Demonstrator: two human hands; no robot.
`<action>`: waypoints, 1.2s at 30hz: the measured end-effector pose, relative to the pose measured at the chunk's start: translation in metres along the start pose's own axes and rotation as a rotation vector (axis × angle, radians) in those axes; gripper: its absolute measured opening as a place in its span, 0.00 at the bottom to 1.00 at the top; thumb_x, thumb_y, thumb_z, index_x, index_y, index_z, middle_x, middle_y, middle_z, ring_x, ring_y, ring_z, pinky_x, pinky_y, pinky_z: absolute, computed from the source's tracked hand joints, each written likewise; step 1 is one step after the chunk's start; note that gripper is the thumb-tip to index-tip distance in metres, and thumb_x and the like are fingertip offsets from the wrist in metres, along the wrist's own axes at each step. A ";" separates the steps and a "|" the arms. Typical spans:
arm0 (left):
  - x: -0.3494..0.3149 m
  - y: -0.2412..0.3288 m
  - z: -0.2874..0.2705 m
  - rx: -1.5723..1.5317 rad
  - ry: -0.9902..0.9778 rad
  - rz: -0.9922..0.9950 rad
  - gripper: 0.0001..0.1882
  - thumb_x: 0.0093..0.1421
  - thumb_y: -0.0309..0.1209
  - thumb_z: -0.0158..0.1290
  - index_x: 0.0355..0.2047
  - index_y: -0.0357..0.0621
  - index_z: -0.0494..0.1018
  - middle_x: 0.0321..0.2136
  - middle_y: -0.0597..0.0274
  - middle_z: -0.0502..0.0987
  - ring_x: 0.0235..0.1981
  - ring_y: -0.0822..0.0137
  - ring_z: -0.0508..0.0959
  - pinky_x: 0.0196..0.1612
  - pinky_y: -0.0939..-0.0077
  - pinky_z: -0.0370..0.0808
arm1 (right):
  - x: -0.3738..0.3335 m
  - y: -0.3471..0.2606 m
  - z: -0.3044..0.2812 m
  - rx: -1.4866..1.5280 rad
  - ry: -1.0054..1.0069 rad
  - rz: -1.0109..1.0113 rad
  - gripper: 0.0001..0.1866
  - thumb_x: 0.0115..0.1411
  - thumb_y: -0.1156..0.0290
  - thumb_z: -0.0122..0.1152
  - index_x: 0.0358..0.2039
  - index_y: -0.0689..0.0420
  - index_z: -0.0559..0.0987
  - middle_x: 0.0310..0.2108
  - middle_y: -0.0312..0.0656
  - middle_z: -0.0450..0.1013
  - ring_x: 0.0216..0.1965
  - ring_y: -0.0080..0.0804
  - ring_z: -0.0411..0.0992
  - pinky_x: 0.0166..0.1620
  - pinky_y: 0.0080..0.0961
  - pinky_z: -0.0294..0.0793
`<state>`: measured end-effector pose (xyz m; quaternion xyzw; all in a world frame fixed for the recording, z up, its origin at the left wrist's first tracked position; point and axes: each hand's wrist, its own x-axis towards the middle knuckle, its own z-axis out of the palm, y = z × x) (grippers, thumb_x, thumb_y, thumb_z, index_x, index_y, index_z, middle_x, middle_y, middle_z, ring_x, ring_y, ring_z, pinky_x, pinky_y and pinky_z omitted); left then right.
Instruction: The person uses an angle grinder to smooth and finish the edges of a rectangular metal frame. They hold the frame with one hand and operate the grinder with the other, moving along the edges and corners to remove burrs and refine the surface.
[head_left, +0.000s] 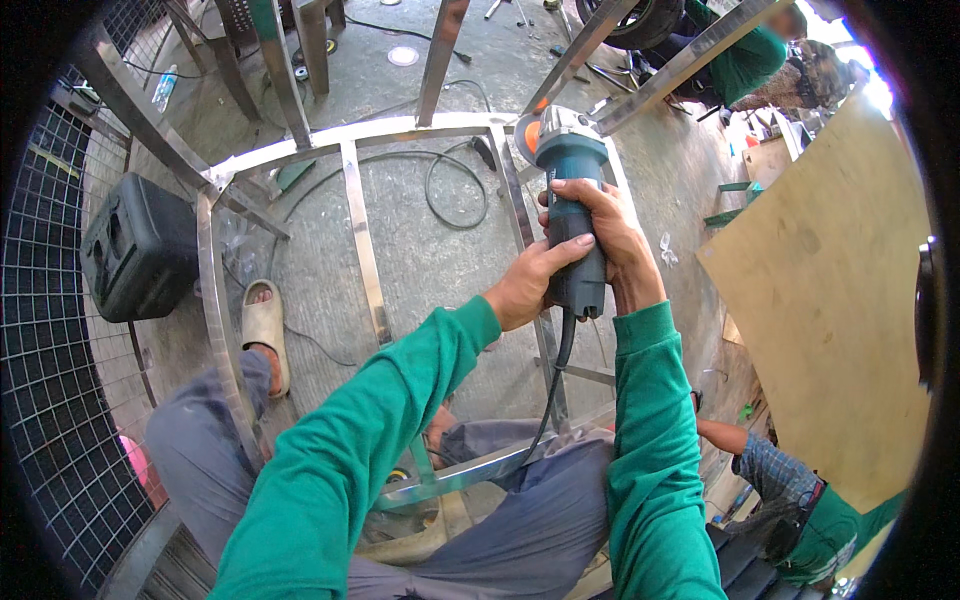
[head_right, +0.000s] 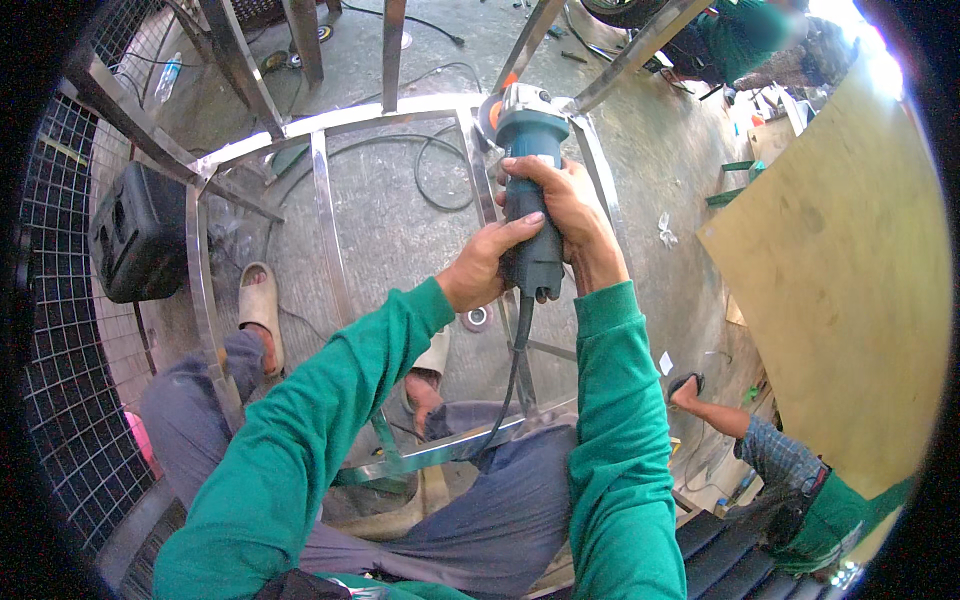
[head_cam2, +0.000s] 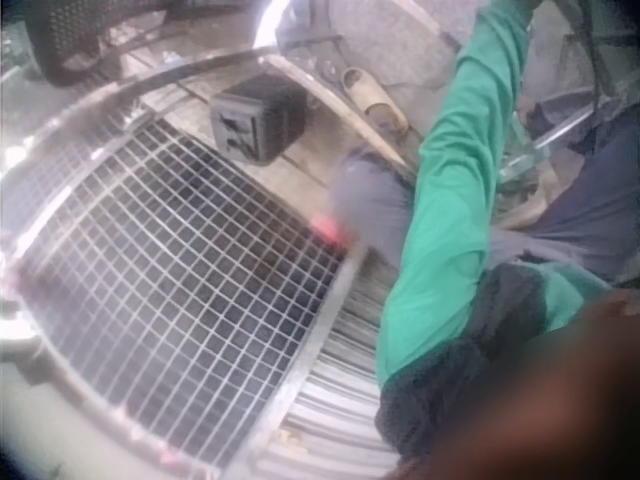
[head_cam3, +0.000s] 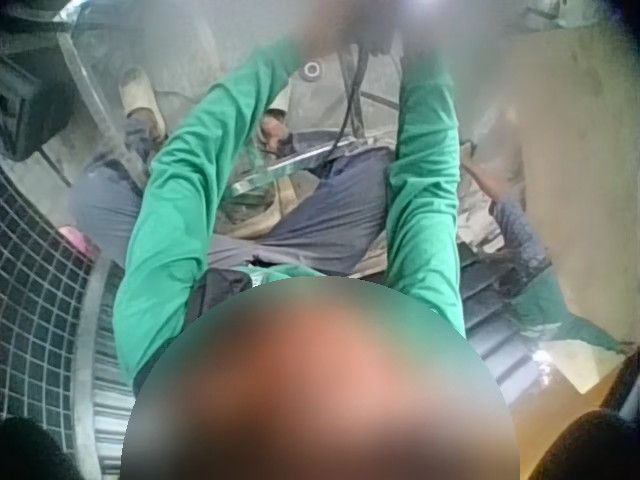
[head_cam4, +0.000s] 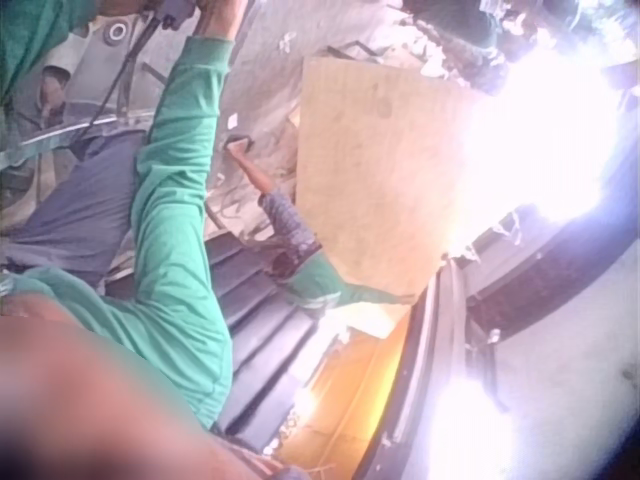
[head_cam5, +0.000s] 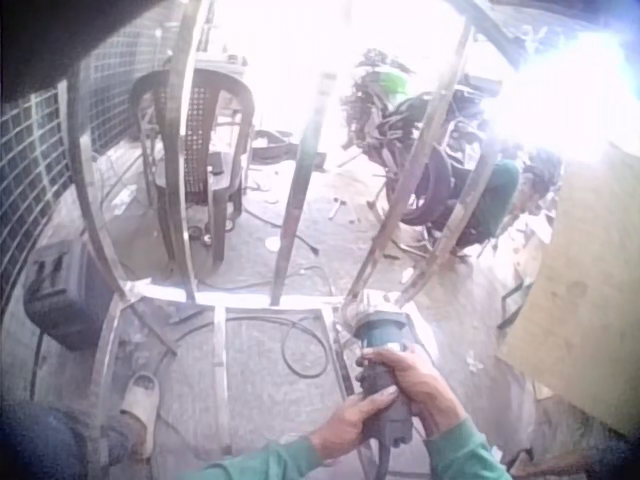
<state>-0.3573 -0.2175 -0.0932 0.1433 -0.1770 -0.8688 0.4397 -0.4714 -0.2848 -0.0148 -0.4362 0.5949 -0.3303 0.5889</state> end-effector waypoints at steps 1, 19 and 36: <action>0.000 -0.001 0.000 -0.002 -0.010 0.001 0.32 0.68 0.51 0.59 0.57 0.35 0.69 0.38 0.61 0.80 0.34 0.69 0.84 0.33 0.72 0.85 | -0.001 0.000 0.001 0.011 -0.020 0.006 0.21 0.55 0.61 0.74 0.41 0.66 0.80 0.29 0.44 0.79 0.27 0.31 0.82 0.30 0.28 0.84; -0.002 0.001 0.000 0.016 0.026 -0.031 0.33 0.68 0.52 0.59 0.57 0.35 0.69 0.38 0.60 0.79 0.35 0.69 0.84 0.34 0.72 0.85 | 0.000 0.001 0.002 0.048 -0.020 0.004 0.23 0.56 0.61 0.73 0.40 0.68 0.80 0.31 0.45 0.79 0.28 0.33 0.82 0.31 0.31 0.85; 0.001 0.000 0.000 0.047 0.037 0.028 0.31 0.70 0.48 0.58 0.60 0.35 0.68 0.43 0.60 0.80 0.38 0.70 0.83 0.38 0.73 0.84 | 0.001 0.005 -0.001 0.056 0.013 -0.017 0.23 0.56 0.60 0.74 0.41 0.67 0.80 0.31 0.46 0.80 0.29 0.33 0.82 0.32 0.31 0.85</action>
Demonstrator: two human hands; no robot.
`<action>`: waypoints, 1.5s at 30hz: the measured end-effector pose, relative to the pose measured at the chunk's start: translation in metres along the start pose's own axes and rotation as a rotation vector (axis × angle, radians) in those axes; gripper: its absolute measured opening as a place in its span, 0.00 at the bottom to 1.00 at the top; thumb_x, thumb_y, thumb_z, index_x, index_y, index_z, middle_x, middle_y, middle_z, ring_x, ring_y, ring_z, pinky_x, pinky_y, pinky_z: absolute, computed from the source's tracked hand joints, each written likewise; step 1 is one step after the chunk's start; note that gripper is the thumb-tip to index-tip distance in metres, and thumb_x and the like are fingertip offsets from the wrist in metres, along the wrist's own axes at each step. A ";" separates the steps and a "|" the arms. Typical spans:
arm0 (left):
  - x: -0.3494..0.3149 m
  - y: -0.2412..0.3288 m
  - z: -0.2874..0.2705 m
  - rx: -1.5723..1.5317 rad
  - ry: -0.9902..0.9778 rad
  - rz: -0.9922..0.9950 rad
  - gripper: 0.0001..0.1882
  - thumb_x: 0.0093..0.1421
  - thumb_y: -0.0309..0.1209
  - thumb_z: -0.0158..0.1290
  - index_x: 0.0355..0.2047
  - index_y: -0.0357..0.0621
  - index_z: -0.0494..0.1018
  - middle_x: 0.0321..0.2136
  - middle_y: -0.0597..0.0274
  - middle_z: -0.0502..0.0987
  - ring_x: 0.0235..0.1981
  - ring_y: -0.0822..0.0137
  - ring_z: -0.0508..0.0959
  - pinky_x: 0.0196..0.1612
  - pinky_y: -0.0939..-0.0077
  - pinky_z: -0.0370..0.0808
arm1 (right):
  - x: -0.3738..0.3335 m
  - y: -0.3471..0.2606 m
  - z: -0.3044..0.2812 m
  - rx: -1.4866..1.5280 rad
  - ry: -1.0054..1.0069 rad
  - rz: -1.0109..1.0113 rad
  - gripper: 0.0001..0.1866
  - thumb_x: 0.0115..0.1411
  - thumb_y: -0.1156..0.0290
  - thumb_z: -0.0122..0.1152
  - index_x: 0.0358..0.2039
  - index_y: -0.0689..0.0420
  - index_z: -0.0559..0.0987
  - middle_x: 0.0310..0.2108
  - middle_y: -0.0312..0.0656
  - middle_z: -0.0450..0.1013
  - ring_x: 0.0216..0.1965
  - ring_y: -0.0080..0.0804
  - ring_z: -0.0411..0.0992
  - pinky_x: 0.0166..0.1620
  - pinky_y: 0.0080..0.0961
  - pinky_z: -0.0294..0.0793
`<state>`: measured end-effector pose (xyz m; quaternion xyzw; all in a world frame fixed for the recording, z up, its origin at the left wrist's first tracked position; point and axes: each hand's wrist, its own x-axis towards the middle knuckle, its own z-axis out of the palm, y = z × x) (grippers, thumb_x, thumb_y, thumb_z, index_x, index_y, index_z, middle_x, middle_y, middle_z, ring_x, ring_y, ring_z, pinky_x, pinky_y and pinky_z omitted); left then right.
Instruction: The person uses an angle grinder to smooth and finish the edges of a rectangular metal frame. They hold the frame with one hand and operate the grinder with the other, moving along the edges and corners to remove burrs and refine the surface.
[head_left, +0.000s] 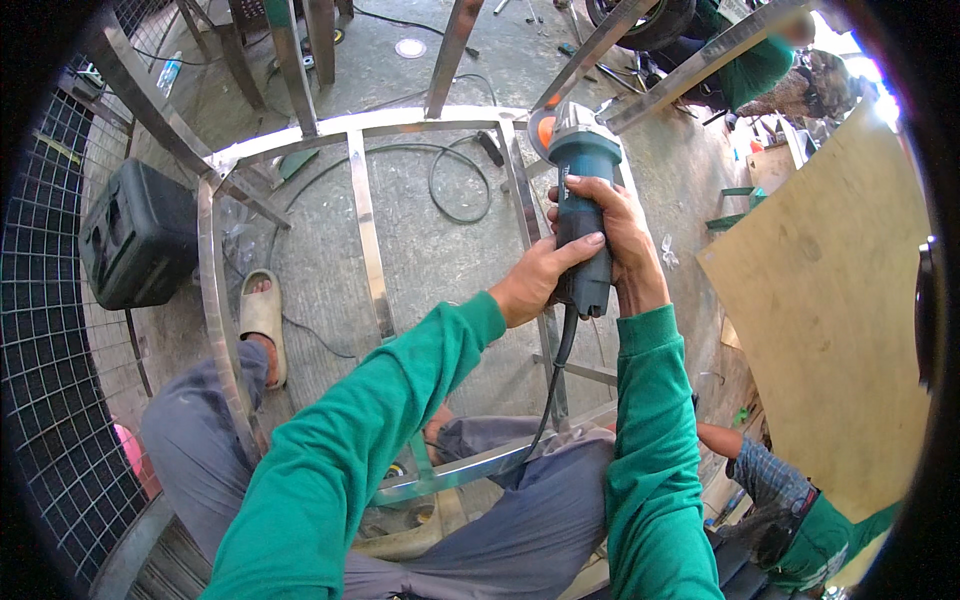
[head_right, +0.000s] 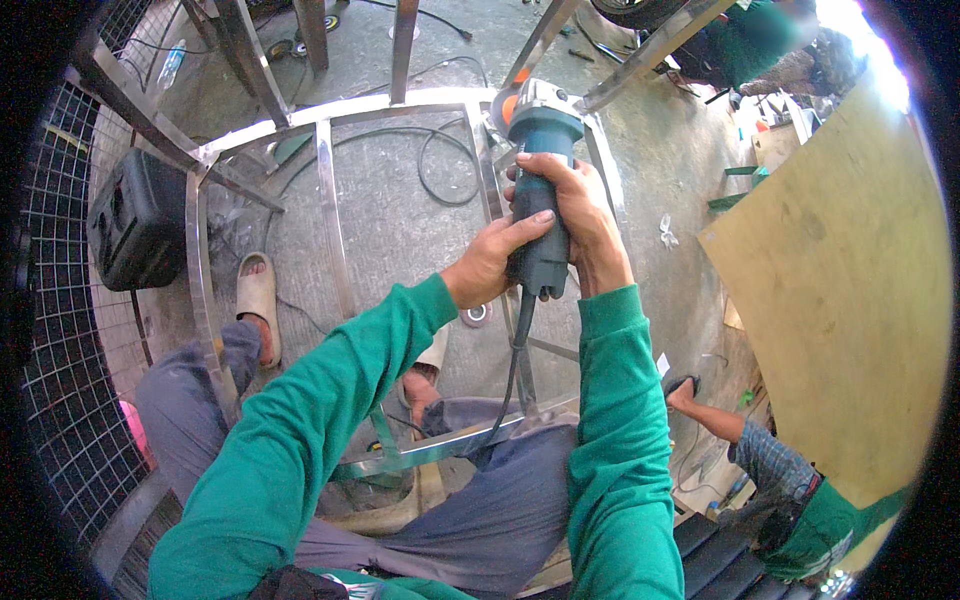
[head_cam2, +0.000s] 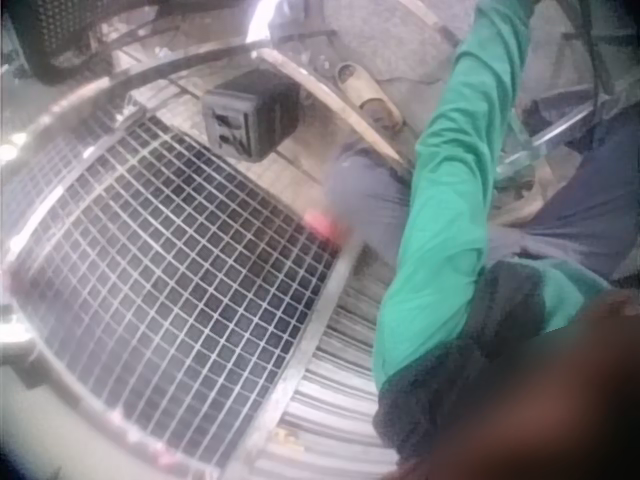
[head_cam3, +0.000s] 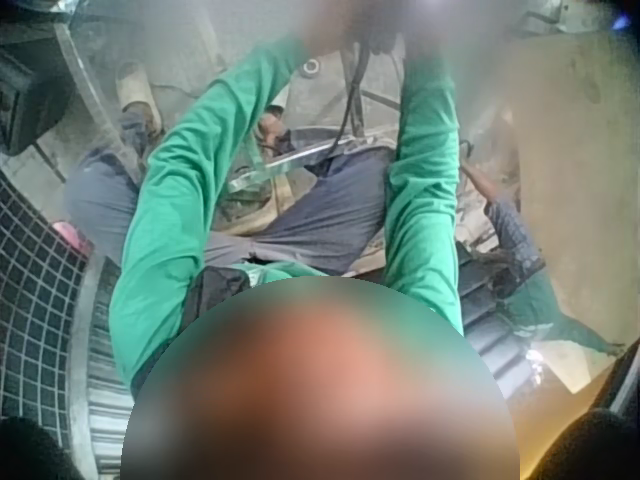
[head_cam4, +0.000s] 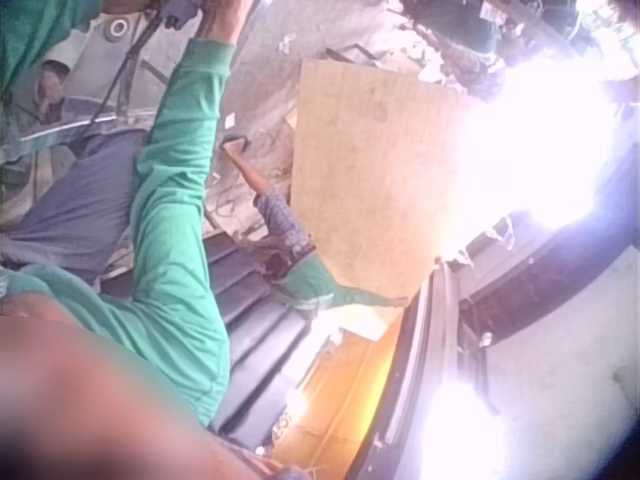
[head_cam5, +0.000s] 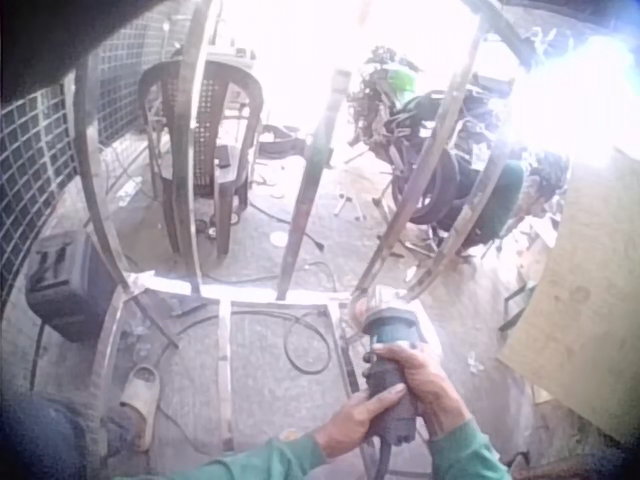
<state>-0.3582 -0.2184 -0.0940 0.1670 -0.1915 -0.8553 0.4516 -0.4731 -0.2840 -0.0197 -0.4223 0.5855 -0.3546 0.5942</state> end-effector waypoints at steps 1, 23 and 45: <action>0.000 -0.001 0.000 0.011 0.004 0.001 0.31 0.70 0.48 0.59 0.60 0.35 0.68 0.43 0.60 0.79 0.38 0.70 0.83 0.38 0.73 0.84 | 0.000 0.000 0.000 0.002 -0.022 -0.005 0.23 0.56 0.60 0.74 0.41 0.67 0.80 0.31 0.46 0.80 0.29 0.33 0.82 0.32 0.31 0.85; -0.006 -0.003 -0.003 0.026 0.021 0.100 0.31 0.69 0.48 0.59 0.60 0.34 0.68 0.43 0.58 0.79 0.40 0.67 0.84 0.39 0.68 0.86 | -0.002 -0.004 0.013 -0.082 -0.073 -0.014 0.25 0.55 0.62 0.75 0.44 0.68 0.78 0.34 0.48 0.81 0.29 0.34 0.82 0.33 0.29 0.85; -0.003 0.002 -0.004 0.206 0.007 -0.016 0.38 0.69 0.60 0.55 0.55 0.30 0.70 0.37 0.56 0.81 0.31 0.67 0.85 0.32 0.73 0.86 | 0.000 0.002 0.004 0.045 -0.028 0.053 0.21 0.58 0.61 0.71 0.42 0.68 0.80 0.32 0.47 0.80 0.29 0.35 0.83 0.32 0.32 0.85</action>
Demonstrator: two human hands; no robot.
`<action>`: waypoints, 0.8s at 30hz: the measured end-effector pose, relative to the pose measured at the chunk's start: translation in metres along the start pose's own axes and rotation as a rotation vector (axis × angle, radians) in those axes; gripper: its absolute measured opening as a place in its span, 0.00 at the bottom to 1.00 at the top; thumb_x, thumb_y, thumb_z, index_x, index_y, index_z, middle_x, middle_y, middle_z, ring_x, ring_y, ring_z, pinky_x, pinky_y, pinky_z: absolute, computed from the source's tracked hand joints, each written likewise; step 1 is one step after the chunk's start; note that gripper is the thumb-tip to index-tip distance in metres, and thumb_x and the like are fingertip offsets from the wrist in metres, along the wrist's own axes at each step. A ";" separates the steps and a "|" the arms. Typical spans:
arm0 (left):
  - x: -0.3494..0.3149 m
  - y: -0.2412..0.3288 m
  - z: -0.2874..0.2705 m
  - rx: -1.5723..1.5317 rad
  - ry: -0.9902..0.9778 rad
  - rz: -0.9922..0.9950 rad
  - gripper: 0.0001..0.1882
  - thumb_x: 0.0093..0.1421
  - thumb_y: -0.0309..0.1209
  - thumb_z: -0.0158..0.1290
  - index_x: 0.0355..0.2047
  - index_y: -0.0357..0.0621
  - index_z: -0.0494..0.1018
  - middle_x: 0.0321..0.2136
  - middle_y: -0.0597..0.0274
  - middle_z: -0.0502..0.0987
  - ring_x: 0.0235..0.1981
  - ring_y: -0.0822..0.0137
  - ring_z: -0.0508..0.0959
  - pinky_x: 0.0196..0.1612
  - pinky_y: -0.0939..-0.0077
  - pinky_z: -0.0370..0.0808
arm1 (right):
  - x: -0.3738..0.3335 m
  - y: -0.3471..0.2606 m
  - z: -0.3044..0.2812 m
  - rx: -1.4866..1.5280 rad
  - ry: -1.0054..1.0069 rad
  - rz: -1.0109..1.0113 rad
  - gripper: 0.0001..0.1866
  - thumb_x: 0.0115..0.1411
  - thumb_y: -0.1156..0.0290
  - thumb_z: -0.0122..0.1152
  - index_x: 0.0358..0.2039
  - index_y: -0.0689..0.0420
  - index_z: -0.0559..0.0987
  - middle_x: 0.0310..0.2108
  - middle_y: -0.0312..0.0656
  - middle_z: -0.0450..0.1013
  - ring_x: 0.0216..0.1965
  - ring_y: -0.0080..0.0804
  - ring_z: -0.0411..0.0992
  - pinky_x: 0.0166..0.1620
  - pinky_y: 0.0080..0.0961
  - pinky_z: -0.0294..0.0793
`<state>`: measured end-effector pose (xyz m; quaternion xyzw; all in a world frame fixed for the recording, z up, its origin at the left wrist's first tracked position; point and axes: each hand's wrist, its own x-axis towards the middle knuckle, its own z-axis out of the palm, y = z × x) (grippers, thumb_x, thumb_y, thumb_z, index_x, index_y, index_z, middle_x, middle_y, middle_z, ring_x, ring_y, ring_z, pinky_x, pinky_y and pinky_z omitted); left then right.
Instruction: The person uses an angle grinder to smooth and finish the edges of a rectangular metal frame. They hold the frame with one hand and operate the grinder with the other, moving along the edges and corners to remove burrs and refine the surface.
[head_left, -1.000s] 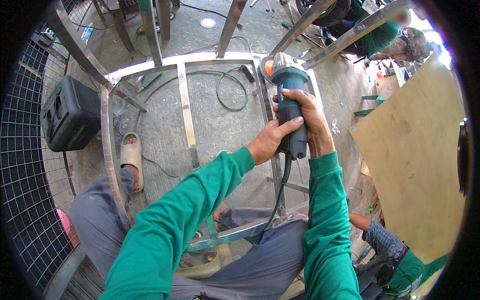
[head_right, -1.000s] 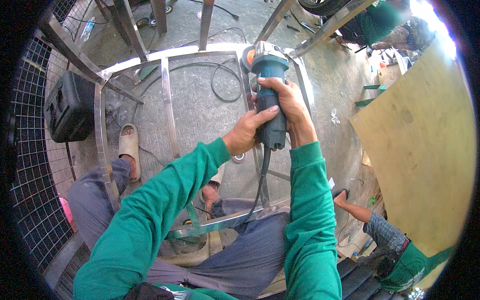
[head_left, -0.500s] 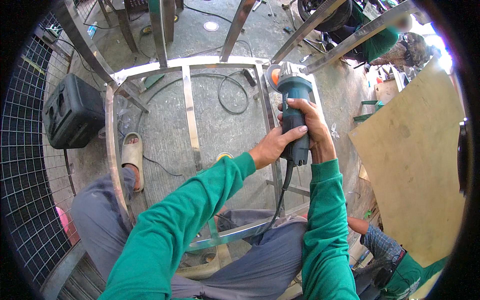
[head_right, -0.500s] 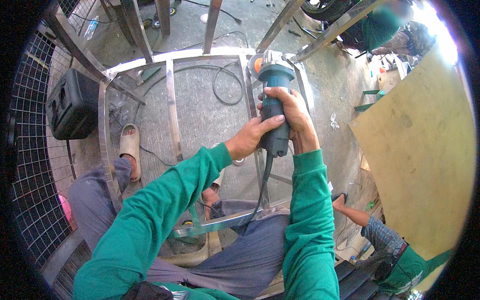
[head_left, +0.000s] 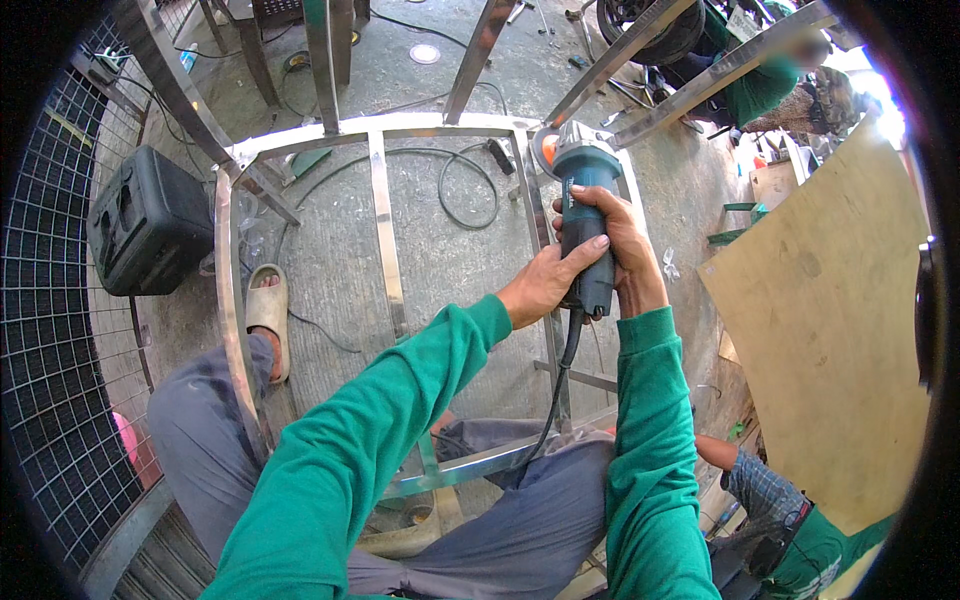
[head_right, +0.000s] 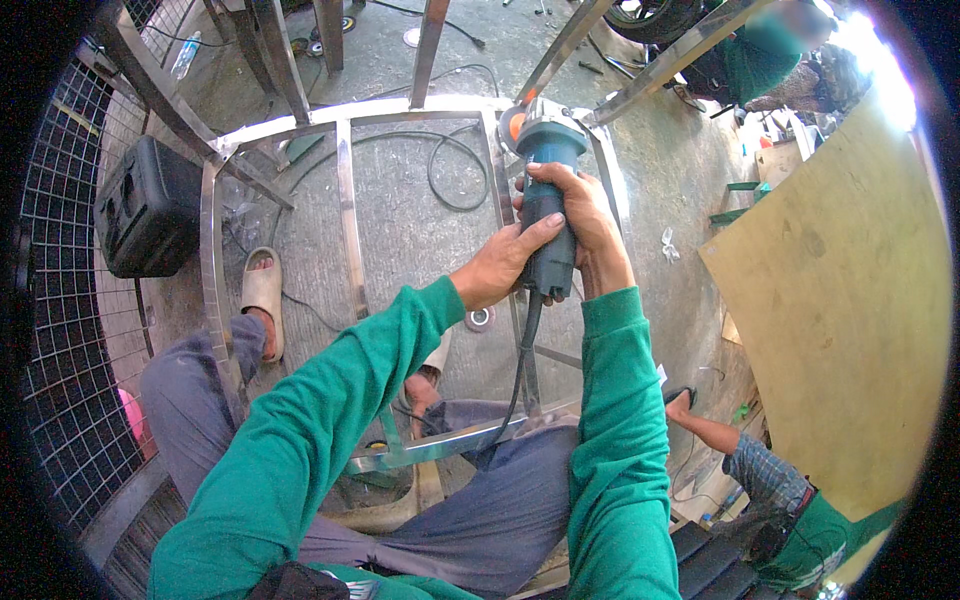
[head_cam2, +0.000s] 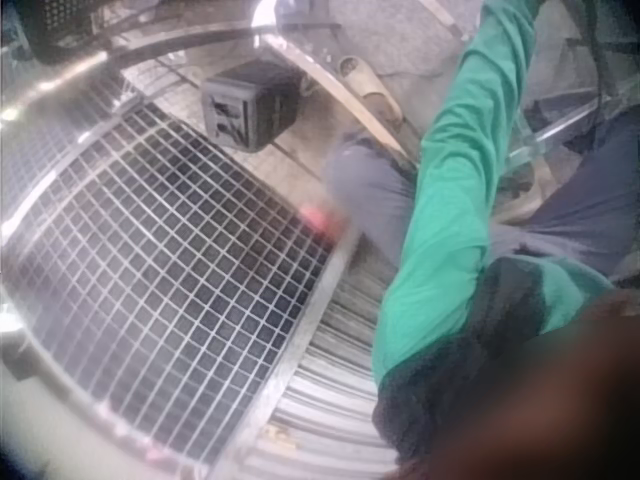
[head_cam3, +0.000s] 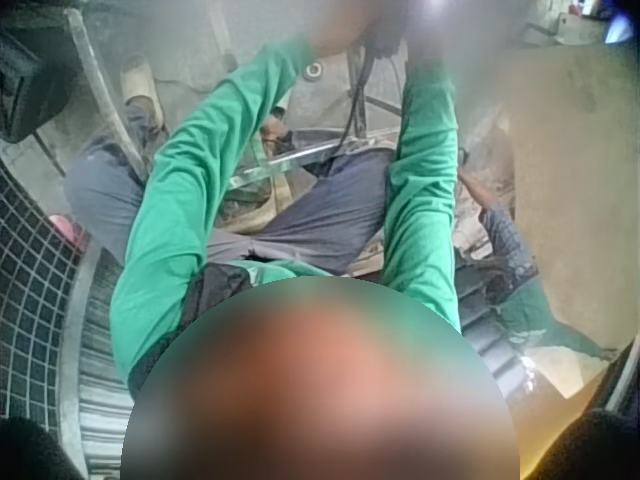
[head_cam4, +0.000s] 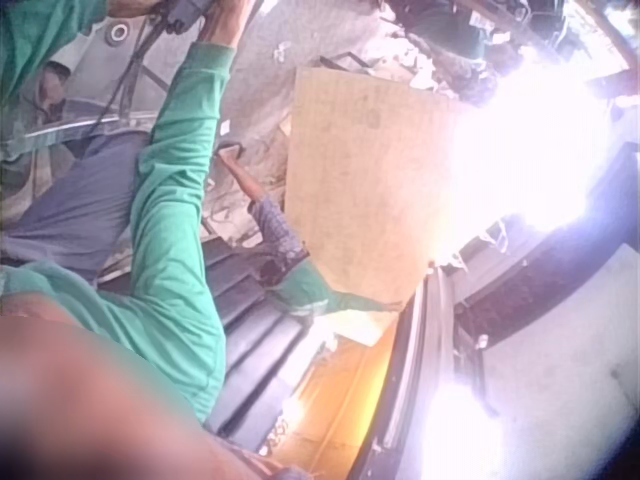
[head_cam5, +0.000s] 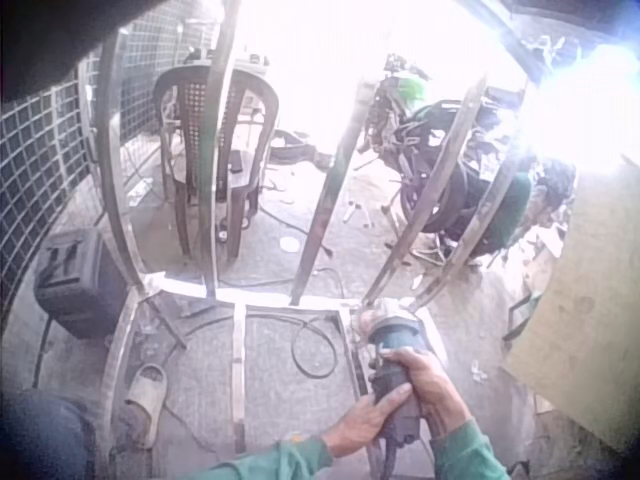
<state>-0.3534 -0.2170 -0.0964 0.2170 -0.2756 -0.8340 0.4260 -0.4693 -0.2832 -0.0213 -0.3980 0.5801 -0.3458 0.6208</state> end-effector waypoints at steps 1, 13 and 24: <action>0.000 -0.001 0.000 -0.013 0.010 0.009 0.39 0.69 0.60 0.55 0.55 0.30 0.70 0.37 0.56 0.81 0.31 0.67 0.85 0.32 0.72 0.86 | -0.001 -0.001 0.001 -0.015 -0.004 -0.002 0.21 0.58 0.62 0.71 0.42 0.68 0.79 0.32 0.47 0.80 0.29 0.35 0.83 0.32 0.32 0.85; -0.019 -0.001 -0.003 0.039 0.076 0.000 0.39 0.68 0.60 0.56 0.59 0.32 0.68 0.40 0.60 0.80 0.36 0.70 0.83 0.39 0.73 0.83 | -0.013 -0.002 0.019 -0.107 -0.026 -0.002 0.21 0.56 0.63 0.73 0.41 0.67 0.79 0.31 0.45 0.79 0.28 0.33 0.81 0.32 0.31 0.83; -0.092 0.016 -0.015 0.049 0.226 0.019 0.40 0.66 0.61 0.58 0.57 0.31 0.72 0.39 0.60 0.81 0.36 0.70 0.84 0.39 0.74 0.83 | -0.041 0.014 0.081 -0.079 -0.163 0.013 0.19 0.56 0.65 0.73 0.41 0.65 0.78 0.30 0.42 0.78 0.27 0.32 0.81 0.31 0.29 0.82</action>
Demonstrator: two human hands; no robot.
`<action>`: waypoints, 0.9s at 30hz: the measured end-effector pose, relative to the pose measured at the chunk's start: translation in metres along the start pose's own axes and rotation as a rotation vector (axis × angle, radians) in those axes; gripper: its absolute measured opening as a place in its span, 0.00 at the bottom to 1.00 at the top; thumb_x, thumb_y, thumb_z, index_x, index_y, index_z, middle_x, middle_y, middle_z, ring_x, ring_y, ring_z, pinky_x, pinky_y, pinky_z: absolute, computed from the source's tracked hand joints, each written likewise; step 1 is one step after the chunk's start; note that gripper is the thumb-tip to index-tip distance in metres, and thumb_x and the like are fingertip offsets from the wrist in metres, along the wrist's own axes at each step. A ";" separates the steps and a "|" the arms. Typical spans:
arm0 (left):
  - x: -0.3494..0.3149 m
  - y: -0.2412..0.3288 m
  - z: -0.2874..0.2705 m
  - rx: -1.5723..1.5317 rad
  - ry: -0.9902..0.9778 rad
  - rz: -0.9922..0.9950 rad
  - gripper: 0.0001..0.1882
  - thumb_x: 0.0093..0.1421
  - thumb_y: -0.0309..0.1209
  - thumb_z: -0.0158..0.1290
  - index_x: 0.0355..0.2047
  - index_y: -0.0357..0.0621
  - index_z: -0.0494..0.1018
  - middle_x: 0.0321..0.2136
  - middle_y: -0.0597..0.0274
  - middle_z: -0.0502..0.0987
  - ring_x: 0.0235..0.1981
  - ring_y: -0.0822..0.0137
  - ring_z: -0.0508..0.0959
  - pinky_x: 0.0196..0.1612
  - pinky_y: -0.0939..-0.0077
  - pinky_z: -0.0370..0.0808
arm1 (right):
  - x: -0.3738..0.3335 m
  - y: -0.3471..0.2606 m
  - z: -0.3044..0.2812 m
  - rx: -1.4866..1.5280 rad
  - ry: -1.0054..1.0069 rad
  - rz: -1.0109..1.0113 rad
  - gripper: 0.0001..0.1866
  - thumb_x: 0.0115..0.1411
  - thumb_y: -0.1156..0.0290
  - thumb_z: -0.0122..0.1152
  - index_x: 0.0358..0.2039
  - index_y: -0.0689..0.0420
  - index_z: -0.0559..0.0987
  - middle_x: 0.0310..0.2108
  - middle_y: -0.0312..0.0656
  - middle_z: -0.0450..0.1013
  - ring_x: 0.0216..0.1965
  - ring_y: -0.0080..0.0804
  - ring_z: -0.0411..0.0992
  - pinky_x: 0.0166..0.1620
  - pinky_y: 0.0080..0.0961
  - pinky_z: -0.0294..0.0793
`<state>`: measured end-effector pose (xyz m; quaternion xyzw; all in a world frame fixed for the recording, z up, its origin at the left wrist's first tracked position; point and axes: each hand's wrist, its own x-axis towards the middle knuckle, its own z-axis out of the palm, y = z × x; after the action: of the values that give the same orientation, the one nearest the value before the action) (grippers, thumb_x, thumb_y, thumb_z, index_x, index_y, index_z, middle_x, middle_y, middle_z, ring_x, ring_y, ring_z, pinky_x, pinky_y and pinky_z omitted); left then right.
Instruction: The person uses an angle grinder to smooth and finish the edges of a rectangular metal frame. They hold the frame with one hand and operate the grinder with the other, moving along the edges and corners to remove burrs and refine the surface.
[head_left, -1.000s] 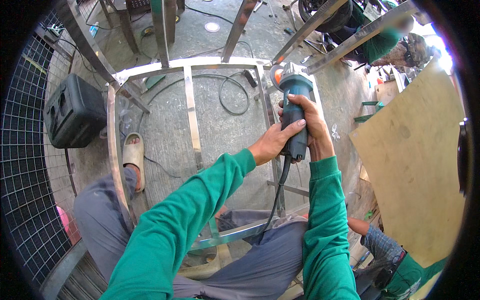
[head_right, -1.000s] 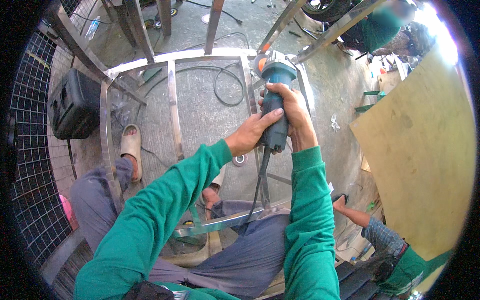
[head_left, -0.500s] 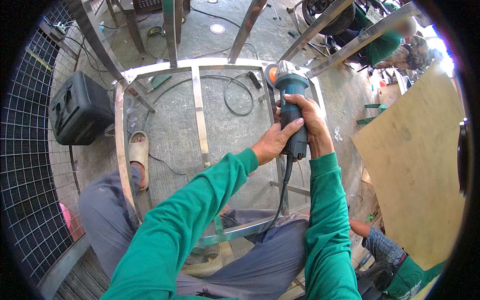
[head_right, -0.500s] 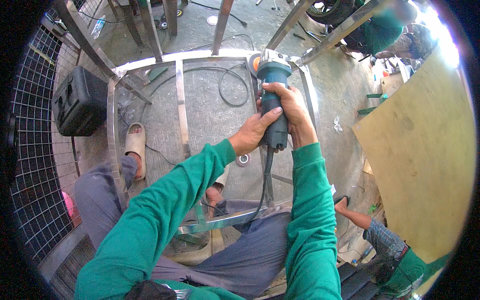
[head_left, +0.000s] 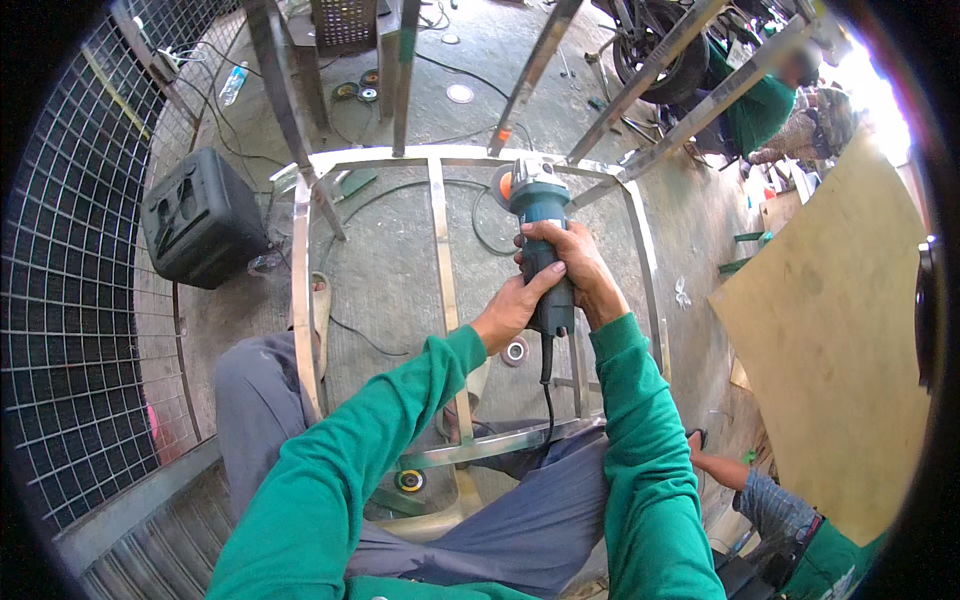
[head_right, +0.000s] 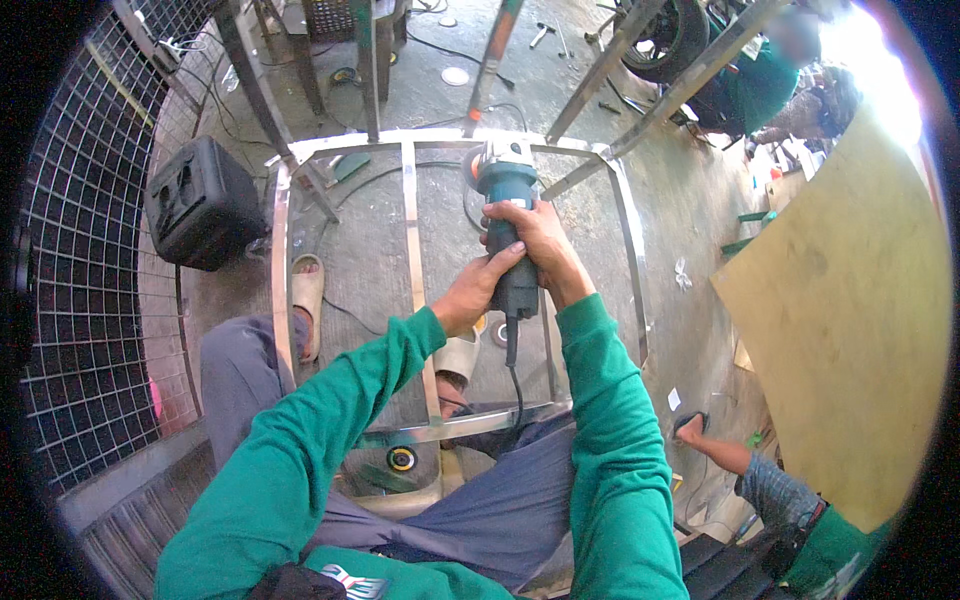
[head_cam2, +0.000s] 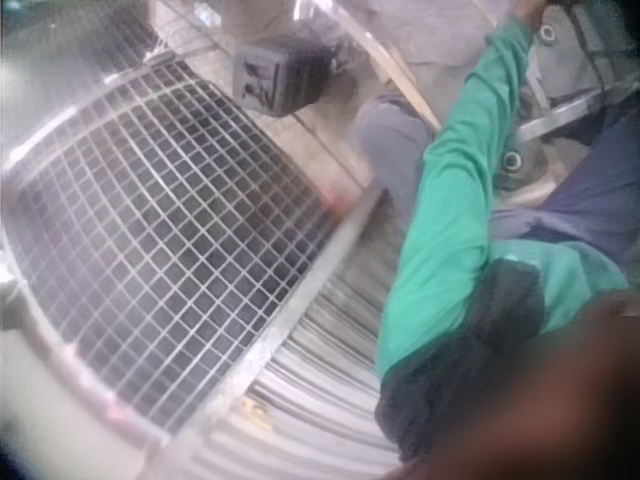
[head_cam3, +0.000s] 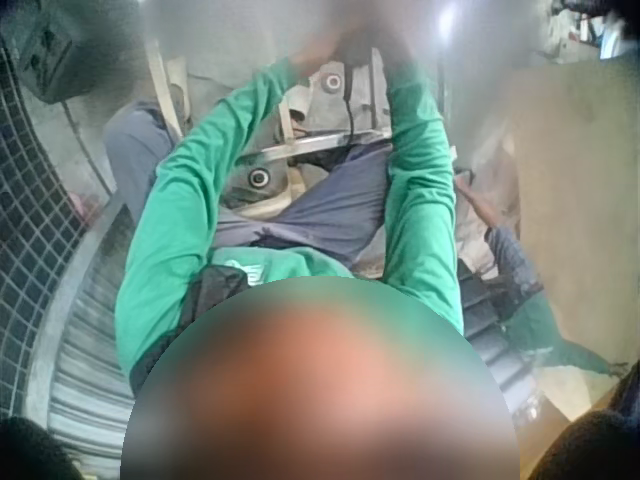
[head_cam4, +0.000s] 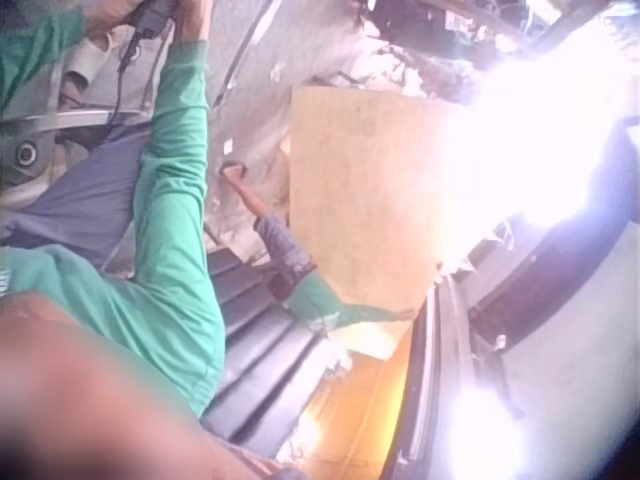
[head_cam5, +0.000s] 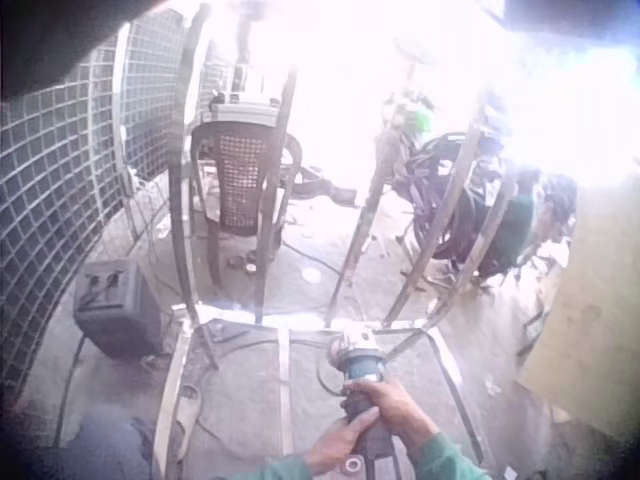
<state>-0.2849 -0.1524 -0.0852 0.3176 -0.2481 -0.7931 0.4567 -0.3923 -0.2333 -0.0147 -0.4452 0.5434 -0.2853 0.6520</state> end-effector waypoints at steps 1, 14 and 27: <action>-0.003 0.004 -0.007 0.052 0.018 -0.012 0.41 0.66 0.62 0.58 0.56 0.31 0.73 0.38 0.61 0.81 0.36 0.71 0.84 0.39 0.75 0.82 | 0.003 0.000 0.007 0.012 -0.019 0.003 0.19 0.56 0.65 0.73 0.41 0.65 0.78 0.30 0.42 0.78 0.27 0.32 0.81 0.31 0.29 0.82; -0.006 0.007 -0.033 0.188 0.043 0.077 0.38 0.68 0.63 0.55 0.52 0.35 0.75 0.34 0.66 0.79 0.32 0.75 0.81 0.34 0.79 0.80 | 0.015 0.008 0.029 0.046 -0.010 -0.022 0.19 0.59 0.64 0.71 0.44 0.65 0.77 0.34 0.46 0.79 0.31 0.34 0.81 0.33 0.31 0.84; -0.005 0.008 -0.035 0.177 0.025 0.196 0.40 0.68 0.64 0.55 0.57 0.35 0.72 0.38 0.63 0.80 0.36 0.73 0.82 0.39 0.77 0.81 | 0.018 0.003 0.035 0.011 -0.009 -0.089 0.18 0.60 0.65 0.71 0.43 0.65 0.79 0.33 0.44 0.80 0.30 0.34 0.81 0.32 0.31 0.83</action>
<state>-0.2530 -0.1552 -0.1019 0.3410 -0.3412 -0.7157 0.5051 -0.3543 -0.2375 -0.0248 -0.4667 0.5185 -0.3150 0.6435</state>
